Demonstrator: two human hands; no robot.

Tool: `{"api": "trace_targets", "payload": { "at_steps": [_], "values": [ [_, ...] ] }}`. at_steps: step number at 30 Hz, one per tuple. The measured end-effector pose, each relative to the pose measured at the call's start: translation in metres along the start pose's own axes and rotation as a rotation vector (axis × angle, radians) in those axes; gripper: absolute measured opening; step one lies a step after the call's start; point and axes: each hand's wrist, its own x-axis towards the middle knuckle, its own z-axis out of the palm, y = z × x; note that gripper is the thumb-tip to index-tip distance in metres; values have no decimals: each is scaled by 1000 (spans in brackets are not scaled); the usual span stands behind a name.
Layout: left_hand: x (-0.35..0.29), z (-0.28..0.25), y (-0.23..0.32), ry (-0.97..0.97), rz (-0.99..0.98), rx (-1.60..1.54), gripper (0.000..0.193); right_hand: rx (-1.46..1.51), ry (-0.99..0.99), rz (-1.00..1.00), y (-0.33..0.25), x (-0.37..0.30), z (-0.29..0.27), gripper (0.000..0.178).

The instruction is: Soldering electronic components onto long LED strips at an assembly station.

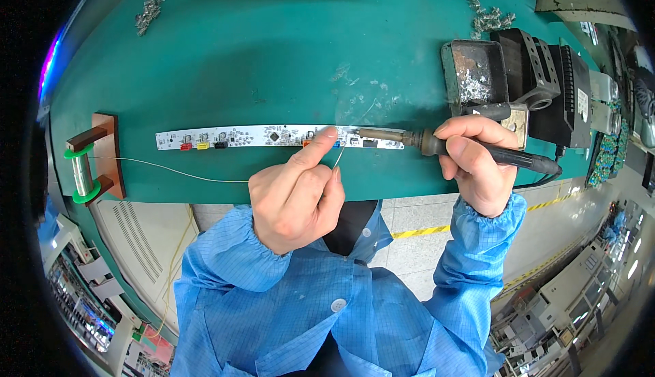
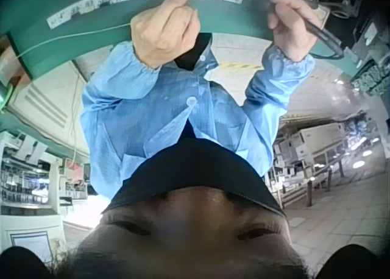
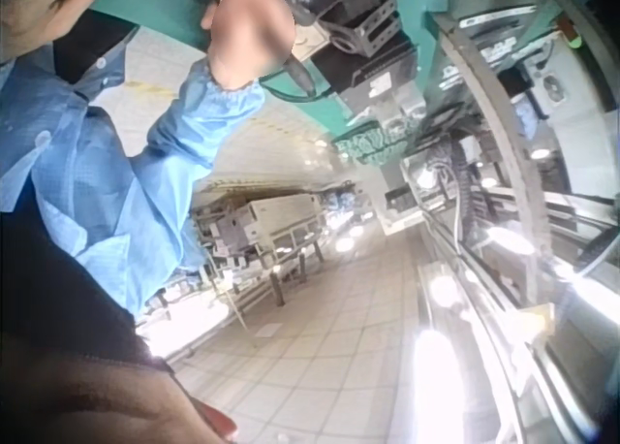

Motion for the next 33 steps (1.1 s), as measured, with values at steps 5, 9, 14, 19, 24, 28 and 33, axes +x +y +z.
{"api": "trace_targets", "payload": {
  "at_steps": [5,9,14,19,24,28,33],
  "values": [
    [1,-1,0,-7,7,3,18,3,-20,-48,1,1,3,19],
    [1,-1,0,-16,-1,-20,18,12,0,-67,1,-1,2,19],
    [1,-2,2,-19,-5,-14,17,21,128,-112,4,-9,8,21],
    [1,1,1,1,13,-7,20,-25,756,-565,44,-46,13,30],
    [1,-3,1,-19,-6,-35,18,-625,593,-827,75,-47,7,41],
    [-1,-5,-3,3,15,-18,19,-621,596,-732,79,-46,22,43],
    [1,-8,2,14,8,-92,14,-702,594,-616,76,-51,16,40]
  ]
}}
